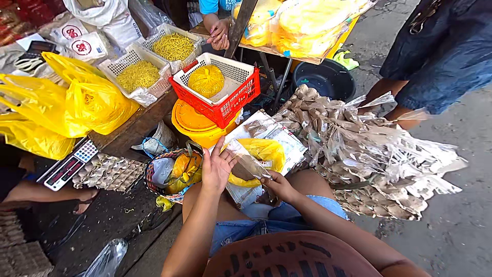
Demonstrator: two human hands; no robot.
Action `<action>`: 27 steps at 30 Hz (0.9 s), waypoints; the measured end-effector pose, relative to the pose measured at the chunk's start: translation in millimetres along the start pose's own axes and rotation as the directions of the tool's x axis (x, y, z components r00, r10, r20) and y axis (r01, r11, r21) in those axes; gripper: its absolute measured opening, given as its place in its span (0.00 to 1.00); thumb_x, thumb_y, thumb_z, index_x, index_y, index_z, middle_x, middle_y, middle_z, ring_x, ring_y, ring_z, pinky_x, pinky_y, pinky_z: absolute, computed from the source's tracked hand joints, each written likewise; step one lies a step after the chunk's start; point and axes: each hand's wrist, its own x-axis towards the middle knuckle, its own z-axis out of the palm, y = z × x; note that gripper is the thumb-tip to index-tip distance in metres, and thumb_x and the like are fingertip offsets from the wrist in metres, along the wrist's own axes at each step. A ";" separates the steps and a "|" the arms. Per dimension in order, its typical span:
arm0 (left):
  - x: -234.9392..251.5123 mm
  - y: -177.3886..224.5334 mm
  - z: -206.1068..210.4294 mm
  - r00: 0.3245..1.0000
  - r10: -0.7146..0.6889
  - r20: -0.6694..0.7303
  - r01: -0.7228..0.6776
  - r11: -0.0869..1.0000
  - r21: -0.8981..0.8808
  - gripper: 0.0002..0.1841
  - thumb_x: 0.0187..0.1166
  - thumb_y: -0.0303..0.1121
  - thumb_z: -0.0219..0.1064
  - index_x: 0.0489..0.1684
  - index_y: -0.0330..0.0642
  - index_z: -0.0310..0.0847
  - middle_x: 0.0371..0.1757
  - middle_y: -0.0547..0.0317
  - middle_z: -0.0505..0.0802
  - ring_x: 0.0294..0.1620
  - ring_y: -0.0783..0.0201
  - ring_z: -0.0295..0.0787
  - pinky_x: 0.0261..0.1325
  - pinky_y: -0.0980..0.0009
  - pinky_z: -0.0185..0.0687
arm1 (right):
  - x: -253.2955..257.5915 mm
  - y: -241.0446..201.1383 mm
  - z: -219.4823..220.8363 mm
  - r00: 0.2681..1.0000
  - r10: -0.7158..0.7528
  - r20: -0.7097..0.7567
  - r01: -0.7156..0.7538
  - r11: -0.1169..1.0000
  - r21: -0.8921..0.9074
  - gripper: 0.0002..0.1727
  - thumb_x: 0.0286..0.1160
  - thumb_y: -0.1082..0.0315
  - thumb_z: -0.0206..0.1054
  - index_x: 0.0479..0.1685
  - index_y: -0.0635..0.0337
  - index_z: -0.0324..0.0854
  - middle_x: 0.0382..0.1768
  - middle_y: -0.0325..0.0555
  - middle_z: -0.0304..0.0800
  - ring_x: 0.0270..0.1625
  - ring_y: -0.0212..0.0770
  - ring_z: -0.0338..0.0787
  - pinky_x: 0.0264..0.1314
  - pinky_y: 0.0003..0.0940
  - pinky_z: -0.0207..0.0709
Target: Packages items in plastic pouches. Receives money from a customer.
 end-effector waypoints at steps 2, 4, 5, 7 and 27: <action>1.6 3.1 -2.9 0.993 0.111 0.047 -0.118 0.976 0.185 0.56 0.75 0.73 0.55 0.91 0.34 0.40 0.78 0.41 0.81 0.73 0.52 0.85 0.76 0.55 0.79 | -0.7 4.5 2.6 1.000 -0.024 -0.006 0.024 0.999 0.032 0.06 0.77 0.68 0.58 0.41 0.54 0.81 0.29 0.23 0.85 0.29 0.19 0.82 0.37 0.20 0.79; 4.3 8.9 0.6 0.991 0.135 0.008 -0.125 0.885 0.448 0.48 0.81 0.52 0.63 0.90 0.29 0.39 0.74 0.43 0.84 0.68 0.60 0.87 0.71 0.62 0.81 | -0.9 5.6 3.9 0.999 -0.043 -0.007 0.043 0.999 0.018 0.06 0.77 0.67 0.59 0.40 0.54 0.81 0.29 0.24 0.84 0.29 0.18 0.81 0.36 0.20 0.78; 6.2 12.8 6.7 0.992 0.109 -0.062 -0.062 0.855 0.515 0.40 0.81 0.36 0.66 0.88 0.28 0.47 0.64 0.46 0.88 0.59 0.63 0.89 0.64 0.66 0.84 | -0.9 4.5 4.9 0.999 -0.051 -0.006 0.051 0.999 -0.003 0.06 0.76 0.67 0.59 0.39 0.55 0.81 0.29 0.24 0.83 0.29 0.18 0.80 0.36 0.19 0.76; 11.1 18.7 17.7 0.979 0.069 -0.191 0.055 0.815 0.576 0.29 0.76 0.21 0.70 0.78 0.29 0.66 0.46 0.54 0.92 0.44 0.69 0.90 0.51 0.73 0.86 | -0.4 0.8 7.4 0.998 -0.065 0.005 0.065 0.996 -0.067 0.06 0.77 0.68 0.60 0.38 0.58 0.81 0.30 0.25 0.81 0.29 0.16 0.78 0.35 0.17 0.74; 29.9 102.3 -16.6 0.757 0.608 0.238 -0.309 0.013 0.951 0.12 0.76 0.26 0.74 0.54 0.33 0.89 0.50 0.52 0.95 0.56 0.70 0.90 0.66 0.72 0.81 | 16.7 -10.3 -14.7 0.990 0.035 -0.136 -0.130 0.600 -0.789 0.20 0.87 0.57 0.60 0.53 0.62 0.93 0.63 0.59 0.91 0.75 0.60 0.83 0.82 0.55 0.69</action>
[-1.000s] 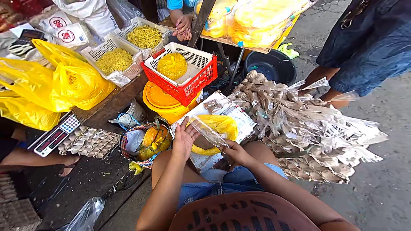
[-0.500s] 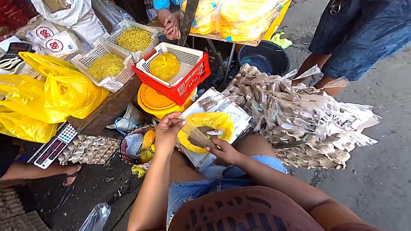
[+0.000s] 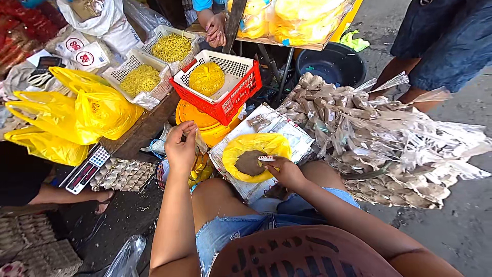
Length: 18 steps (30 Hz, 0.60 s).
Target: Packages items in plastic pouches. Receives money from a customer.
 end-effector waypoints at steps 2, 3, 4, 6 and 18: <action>-2.9 -16.8 7.1 0.999 -0.008 -0.036 0.009 0.999 0.037 0.11 0.79 0.28 0.72 0.54 0.32 0.88 0.51 0.48 0.95 0.57 0.64 0.90 0.68 0.66 0.81 | -0.5 4.0 2.4 1.000 -0.025 -0.017 0.026 0.999 0.041 0.15 0.83 0.62 0.65 0.54 0.61 0.94 0.79 0.68 0.75 0.87 0.66 0.66 0.89 0.55 0.59; -9.3 -24.6 13.0 0.999 -0.025 -0.028 0.027 0.998 0.054 0.12 0.80 0.28 0.70 0.55 0.31 0.87 0.52 0.46 0.94 0.59 0.58 0.90 0.69 0.60 0.81 | -1.7 2.9 1.7 1.000 -0.006 -0.011 0.007 0.999 0.051 0.14 0.82 0.66 0.65 0.55 0.60 0.93 0.81 0.68 0.71 0.87 0.64 0.67 0.88 0.53 0.62; -18.3 -32.1 20.3 0.997 -0.072 0.017 0.071 0.996 0.058 0.12 0.81 0.29 0.69 0.56 0.30 0.87 0.54 0.44 0.94 0.60 0.54 0.90 0.70 0.56 0.81 | -2.7 1.4 0.4 1.000 0.010 -0.002 -0.010 0.998 0.054 0.14 0.83 0.68 0.64 0.57 0.59 0.92 0.79 0.67 0.74 0.82 0.60 0.74 0.83 0.50 0.69; -34.7 -44.4 35.8 0.958 -0.225 0.176 0.220 0.974 0.046 0.13 0.81 0.27 0.68 0.58 0.29 0.86 0.54 0.43 0.93 0.60 0.54 0.91 0.69 0.55 0.83 | -3.0 -0.7 -2.8 1.000 -0.001 0.016 0.000 0.999 0.043 0.15 0.85 0.68 0.60 0.57 0.63 0.91 0.63 0.61 0.90 0.67 0.55 0.89 0.76 0.51 0.76; -28.6 -24.6 16.8 0.883 -0.259 0.392 0.127 0.935 0.331 0.10 0.82 0.30 0.68 0.50 0.35 0.91 0.51 0.45 0.95 0.59 0.48 0.91 0.70 0.46 0.79 | 8.4 -21.3 -5.2 0.993 -0.074 0.090 0.072 0.997 0.015 0.25 0.90 0.54 0.57 0.40 0.69 0.90 0.40 0.57 0.94 0.52 0.53 0.92 0.88 0.60 0.54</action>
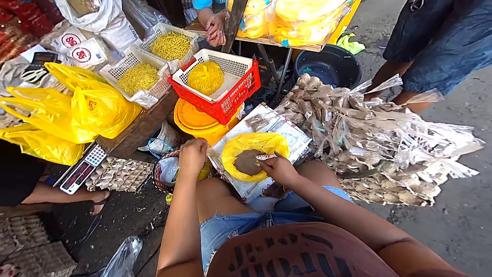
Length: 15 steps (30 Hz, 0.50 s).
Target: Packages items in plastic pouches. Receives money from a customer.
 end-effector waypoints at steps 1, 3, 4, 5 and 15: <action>-0.1 4.9 -2.6 1.000 0.017 0.005 -0.017 0.999 0.041 0.08 0.81 0.30 0.69 0.47 0.36 0.93 0.48 0.45 0.96 0.57 0.46 0.91 0.69 0.43 0.78 | 2.5 -1.2 1.2 0.999 -0.025 0.034 0.025 1.000 -0.014 0.24 0.89 0.54 0.58 0.45 0.68 0.91 0.49 0.60 0.94 0.62 0.57 0.90 0.89 0.63 0.51; -5.7 18.1 -10.6 0.992 0.098 -0.085 -0.097 0.995 0.020 0.06 0.79 0.29 0.71 0.43 0.37 0.94 0.45 0.47 0.95 0.55 0.47 0.91 0.66 0.44 0.79 | 6.0 -8.4 -0.7 0.994 -0.054 0.092 0.051 0.998 0.036 0.19 0.86 0.60 0.63 0.64 0.62 0.89 0.76 0.62 0.80 0.83 0.58 0.75 0.89 0.57 0.58; -10.0 24.8 -15.1 0.979 0.157 -0.130 -0.160 0.987 -0.009 0.05 0.78 0.28 0.72 0.41 0.37 0.93 0.43 0.49 0.95 0.53 0.49 0.90 0.64 0.47 0.80 | 6.6 -12.9 -2.0 0.994 -0.079 0.072 0.074 0.995 0.068 0.18 0.85 0.62 0.62 0.65 0.61 0.88 0.74 0.61 0.82 0.79 0.55 0.79 0.87 0.53 0.64; -14.3 31.3 -20.6 0.963 0.217 -0.160 -0.226 0.974 -0.036 0.04 0.78 0.28 0.72 0.40 0.38 0.93 0.43 0.51 0.94 0.52 0.53 0.89 0.62 0.50 0.80 | 7.1 -18.4 -3.5 0.993 -0.121 -0.006 0.121 0.987 0.104 0.17 0.85 0.62 0.62 0.58 0.63 0.91 0.61 0.58 0.92 0.67 0.51 0.89 0.83 0.52 0.69; -31.4 63.8 -33.3 0.868 0.423 -0.260 -0.493 0.798 -0.347 0.06 0.79 0.33 0.71 0.40 0.40 0.91 0.44 0.65 0.91 0.51 0.79 0.86 0.57 0.81 0.83 | 22.6 -69.7 -37.1 0.906 -0.336 0.260 0.191 0.869 0.456 0.20 0.79 0.67 0.71 0.68 0.65 0.83 0.58 0.50 0.92 0.59 0.33 0.89 0.67 0.34 0.80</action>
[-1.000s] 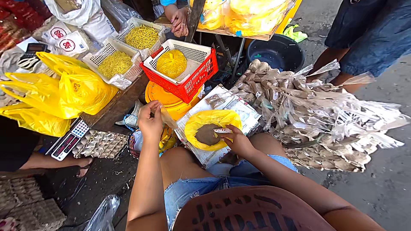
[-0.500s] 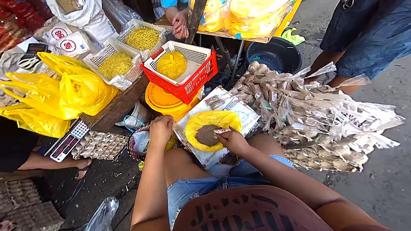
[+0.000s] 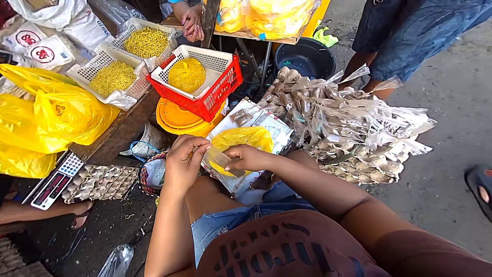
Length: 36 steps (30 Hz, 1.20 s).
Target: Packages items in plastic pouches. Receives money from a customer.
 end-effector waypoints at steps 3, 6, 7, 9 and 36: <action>-2.4 -11.3 12.1 0.989 -0.139 -0.053 0.139 0.990 -0.004 0.07 0.79 0.33 0.71 0.40 0.38 0.89 0.40 0.65 0.89 0.43 0.81 0.85 0.49 0.84 0.82 | -7.0 -1.7 6.0 0.995 0.069 0.079 -0.072 0.996 0.043 0.15 0.79 0.70 0.71 0.61 0.65 0.85 0.50 0.45 0.94 0.49 0.26 0.90 0.59 0.28 0.81; -7.6 -23.0 24.6 0.968 -0.227 -0.105 0.233 0.971 0.048 0.09 0.83 0.34 0.68 0.41 0.35 0.87 0.35 0.63 0.88 0.34 0.81 0.81 0.41 0.84 0.79 | -13.1 1.5 16.2 0.999 0.039 0.000 -0.039 0.992 0.123 0.17 0.73 0.69 0.76 0.58 0.65 0.84 0.45 0.42 0.94 0.46 0.22 0.89 0.55 0.24 0.83; -8.8 -25.5 28.4 0.965 -0.235 -0.118 0.242 0.969 0.049 0.10 0.83 0.34 0.68 0.40 0.35 0.87 0.34 0.63 0.88 0.32 0.82 0.80 0.39 0.84 0.78 | -13.5 2.6 19.2 0.999 0.016 -0.046 -0.011 0.994 0.111 0.18 0.72 0.66 0.77 0.57 0.65 0.85 0.44 0.43 0.93 0.45 0.24 0.89 0.55 0.25 0.82; -11.0 -29.5 35.0 0.962 -0.222 -0.157 0.230 0.973 0.030 0.10 0.82 0.35 0.69 0.36 0.36 0.85 0.30 0.67 0.85 0.28 0.84 0.76 0.35 0.86 0.74 | -13.2 4.2 25.5 0.990 -0.040 -0.139 0.042 0.999 0.011 0.21 0.74 0.57 0.76 0.53 0.66 0.85 0.40 0.47 0.90 0.42 0.28 0.86 0.50 0.28 0.80; -65.2 -35.6 120.1 0.916 0.223 0.332 -0.264 0.961 0.081 0.47 0.86 0.69 0.26 0.28 0.37 0.83 0.25 0.49 0.90 0.28 0.54 0.91 0.31 0.58 0.86 | -54.5 10.6 27.6 0.987 0.142 -0.076 -0.148 0.985 -0.085 0.16 0.88 0.67 0.54 0.38 0.68 0.83 0.31 0.47 0.81 0.36 0.34 0.80 0.43 0.35 0.73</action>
